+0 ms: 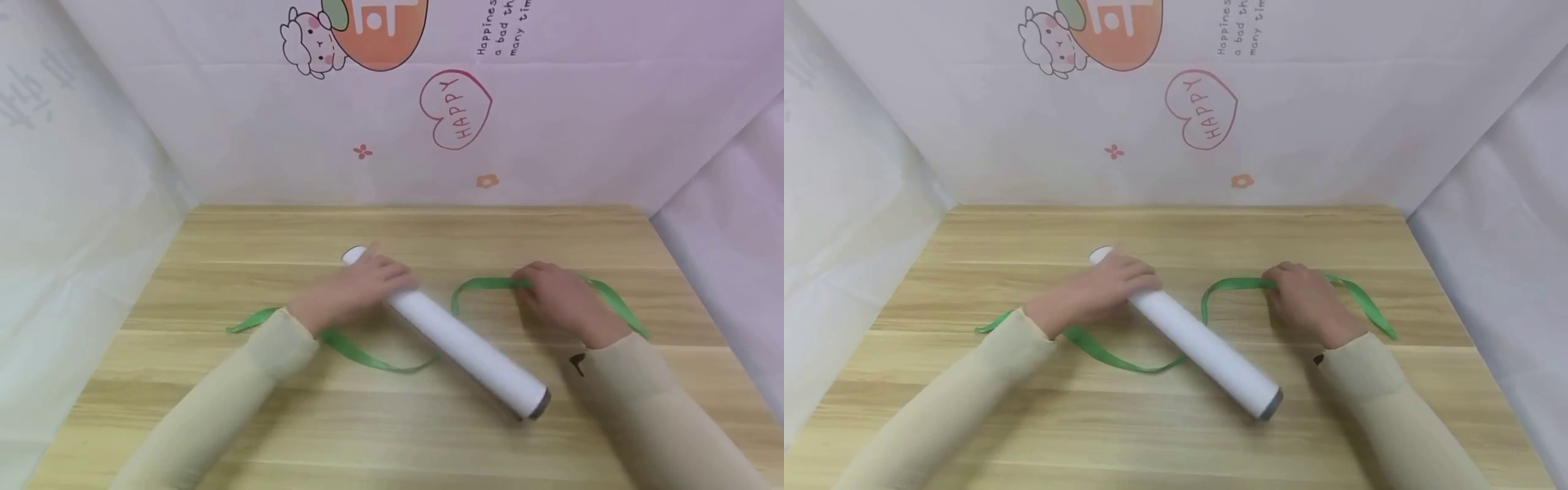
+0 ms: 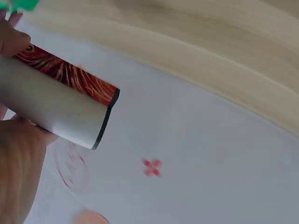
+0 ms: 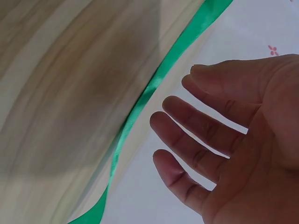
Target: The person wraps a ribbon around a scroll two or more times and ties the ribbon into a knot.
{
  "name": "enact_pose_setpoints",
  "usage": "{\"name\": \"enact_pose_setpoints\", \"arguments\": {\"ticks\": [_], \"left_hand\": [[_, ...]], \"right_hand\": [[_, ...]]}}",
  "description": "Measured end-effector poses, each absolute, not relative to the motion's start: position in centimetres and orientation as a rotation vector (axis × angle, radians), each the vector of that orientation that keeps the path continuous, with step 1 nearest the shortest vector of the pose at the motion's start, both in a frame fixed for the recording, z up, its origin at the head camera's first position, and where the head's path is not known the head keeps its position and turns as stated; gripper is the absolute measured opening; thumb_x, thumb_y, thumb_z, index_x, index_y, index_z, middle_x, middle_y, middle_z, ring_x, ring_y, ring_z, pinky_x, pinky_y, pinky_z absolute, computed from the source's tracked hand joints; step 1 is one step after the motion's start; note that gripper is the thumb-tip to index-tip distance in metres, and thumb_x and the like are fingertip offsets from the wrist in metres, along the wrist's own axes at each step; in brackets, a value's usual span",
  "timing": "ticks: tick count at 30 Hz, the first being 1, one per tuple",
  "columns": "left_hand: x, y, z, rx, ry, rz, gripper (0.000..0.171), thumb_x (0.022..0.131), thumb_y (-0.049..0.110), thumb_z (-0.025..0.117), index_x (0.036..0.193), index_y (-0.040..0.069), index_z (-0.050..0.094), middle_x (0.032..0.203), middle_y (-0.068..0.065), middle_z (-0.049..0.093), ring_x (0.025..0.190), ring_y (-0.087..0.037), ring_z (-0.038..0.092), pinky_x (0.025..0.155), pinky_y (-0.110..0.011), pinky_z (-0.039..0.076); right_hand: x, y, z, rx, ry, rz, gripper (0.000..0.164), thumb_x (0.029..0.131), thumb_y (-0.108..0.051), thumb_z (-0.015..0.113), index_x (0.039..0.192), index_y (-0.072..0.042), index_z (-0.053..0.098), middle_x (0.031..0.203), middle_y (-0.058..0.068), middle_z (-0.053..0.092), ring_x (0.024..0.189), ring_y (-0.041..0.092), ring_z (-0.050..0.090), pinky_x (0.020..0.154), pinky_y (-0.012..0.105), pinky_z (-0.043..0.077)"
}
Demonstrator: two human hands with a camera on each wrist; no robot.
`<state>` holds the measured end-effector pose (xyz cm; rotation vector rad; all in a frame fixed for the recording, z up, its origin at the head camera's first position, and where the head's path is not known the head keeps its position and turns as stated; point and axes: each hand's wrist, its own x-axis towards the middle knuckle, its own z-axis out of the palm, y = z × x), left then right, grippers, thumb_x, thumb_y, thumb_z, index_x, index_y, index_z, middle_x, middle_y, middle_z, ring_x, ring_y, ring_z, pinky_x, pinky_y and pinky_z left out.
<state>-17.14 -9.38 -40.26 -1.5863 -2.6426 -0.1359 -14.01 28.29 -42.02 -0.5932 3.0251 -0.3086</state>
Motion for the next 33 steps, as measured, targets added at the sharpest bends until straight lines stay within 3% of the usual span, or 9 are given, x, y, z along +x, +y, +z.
{"name": "enact_pose_setpoints", "arguments": {"ticks": [8, 18, 23, 27, 33], "left_hand": [[-17.5, -4.8, -41.9, -1.819, -2.406, 0.269, 0.058, 0.094, -0.01, 0.046, 0.139, 0.026, 0.053, 0.141, 0.007, 0.057, 0.138, -0.021, 0.052, 0.131, -0.059, 0.021], [-19.6, -2.2, -42.8, -1.85, -2.395, 0.27, 0.053, 0.099, -0.006, 0.056, 0.14, 0.028, 0.059, 0.146, 0.008, 0.064, 0.15, -0.028, 0.048, 0.125, -0.068, 0.029], [-21.0, -2.2, -43.0, -1.804, -2.463, 0.203, 0.051, 0.1, -0.004, 0.058, 0.14, 0.027, 0.06, 0.145, 0.004, 0.063, 0.148, -0.029, 0.05, 0.124, -0.068, 0.03], [-21.8, -2.3, -43.2, -1.743, -2.483, 0.135, 0.051, 0.098, -0.005, 0.059, 0.138, 0.027, 0.06, 0.142, 0.004, 0.064, 0.148, -0.027, 0.049, 0.126, -0.065, 0.029], [-22.7, -1.9, -43.7, -1.742, -2.503, 0.208, 0.053, 0.099, -0.006, 0.058, 0.14, 0.028, 0.057, 0.148, 0.002, 0.06, 0.154, -0.025, 0.043, 0.126, -0.064, 0.029]], "right_hand": [[-14.0, 28.8, -42.6, -0.579, 3.024, -0.313, 0.028, 0.097, -0.005, 0.065, 0.123, 0.001, 0.071, 0.128, 0.025, 0.07, 0.112, 0.047, 0.07, 0.092, 0.06, 0.057], [-14.5, 27.6, -43.0, -0.692, 3.01, -0.403, 0.025, 0.097, -0.005, 0.068, 0.121, -0.001, 0.072, 0.127, 0.022, 0.071, 0.115, 0.044, 0.07, 0.096, 0.059, 0.057], [-14.6, 26.6, -43.2, -0.715, 2.986, -0.394, 0.039, 0.096, -0.003, 0.065, 0.135, 0.0, 0.065, 0.143, 0.026, 0.062, 0.13, 0.048, 0.061, 0.105, 0.063, 0.052], [-14.6, 26.0, -43.3, -0.72, 2.918, -0.365, 0.049, 0.099, -0.01, 0.065, 0.146, 0.0, 0.057, 0.156, 0.027, 0.052, 0.141, 0.051, 0.051, 0.114, 0.066, 0.044], [-14.5, 26.0, -43.7, -0.719, 2.904, -0.333, 0.049, 0.101, -0.015, 0.066, 0.146, 0.0, 0.057, 0.153, 0.025, 0.055, 0.141, 0.049, 0.052, 0.115, 0.066, 0.042]]}}
